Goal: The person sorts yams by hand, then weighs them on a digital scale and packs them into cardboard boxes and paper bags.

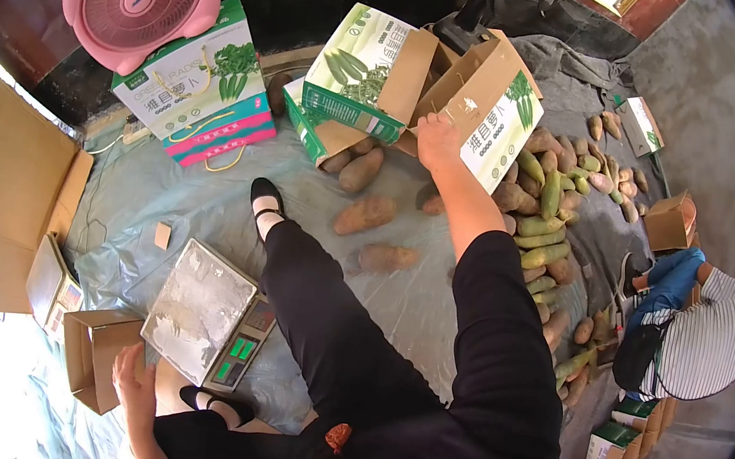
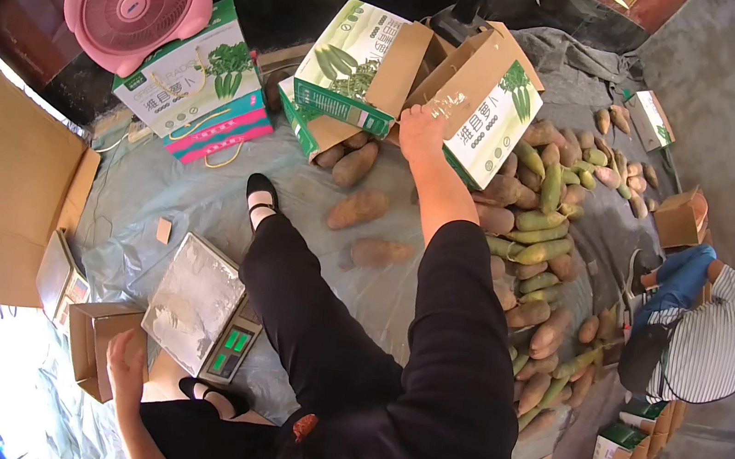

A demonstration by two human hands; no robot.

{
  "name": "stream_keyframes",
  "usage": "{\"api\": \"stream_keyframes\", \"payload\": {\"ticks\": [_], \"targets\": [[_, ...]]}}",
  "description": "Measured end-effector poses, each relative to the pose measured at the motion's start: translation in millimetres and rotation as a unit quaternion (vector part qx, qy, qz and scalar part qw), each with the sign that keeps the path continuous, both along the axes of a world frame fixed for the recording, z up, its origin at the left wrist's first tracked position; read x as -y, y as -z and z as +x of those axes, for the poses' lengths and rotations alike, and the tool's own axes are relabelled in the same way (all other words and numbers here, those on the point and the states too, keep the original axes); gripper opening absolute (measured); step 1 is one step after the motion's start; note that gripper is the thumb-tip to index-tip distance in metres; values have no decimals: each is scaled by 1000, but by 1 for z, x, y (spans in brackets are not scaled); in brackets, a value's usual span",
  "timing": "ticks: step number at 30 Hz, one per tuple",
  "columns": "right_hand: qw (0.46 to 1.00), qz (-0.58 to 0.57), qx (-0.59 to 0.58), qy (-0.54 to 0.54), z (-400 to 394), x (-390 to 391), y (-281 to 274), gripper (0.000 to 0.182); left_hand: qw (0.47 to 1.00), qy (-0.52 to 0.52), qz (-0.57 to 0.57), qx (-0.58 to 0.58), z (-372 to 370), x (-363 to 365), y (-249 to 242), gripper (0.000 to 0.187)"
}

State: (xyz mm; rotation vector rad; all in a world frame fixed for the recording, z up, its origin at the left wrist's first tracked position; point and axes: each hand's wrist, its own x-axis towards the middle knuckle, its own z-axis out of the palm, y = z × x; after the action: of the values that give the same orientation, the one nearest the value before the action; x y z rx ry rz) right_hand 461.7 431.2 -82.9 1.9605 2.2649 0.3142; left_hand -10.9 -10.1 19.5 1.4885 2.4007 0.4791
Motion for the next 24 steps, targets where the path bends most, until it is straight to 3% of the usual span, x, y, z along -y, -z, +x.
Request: {"api": "stream_keyframes", "payload": {"ticks": [1, 3, 6, 7, 9, 13, 17, 19, 23, 24], "targets": [[1000, 0, -3, 0, 6, -3, 6, 27, 1000, 0, 0, -3, 2, -2, 7, 40], [985, 118, 64, -105, 16, -11, 22, 31, 992, -8, -67, -106, 6, -1, 21, 39], [982, 109, 76, -131, 29, -14, 32, 37, 988, -24, -105, -107, 4, 3, 29, 35], [983, 106, 73, -131, 29, -17, 34, 37, 990, -28, -113, -81, 2, 3, 29, 35], [990, -3, 131, -59, 23, -15, 10, 34, 990, -26, -113, -82, -1, 6, 31, 35], [983, -40, 181, -14, 51, -4, -4, 24, 991, -17, -101, -82, -1, 8, 36, 34], [990, -31, 130, 45, 99, 19, -2, 18, 993, 1, -93, -79, 3, 3, 39, 33], [999, 14, 45, 25, 119, 31, 0, 16, 994, 10, -83, -74, -2, 3, 45, 32], [997, 67, 23, -22, 132, 65, -23, 11, 995, 10, -77, -56, 0, -3, 41, 30], [995, 84, -42, -20, 133, 70, -27, 11, 996, 26, -68, -58, -3, -2, 43, 30]]}}
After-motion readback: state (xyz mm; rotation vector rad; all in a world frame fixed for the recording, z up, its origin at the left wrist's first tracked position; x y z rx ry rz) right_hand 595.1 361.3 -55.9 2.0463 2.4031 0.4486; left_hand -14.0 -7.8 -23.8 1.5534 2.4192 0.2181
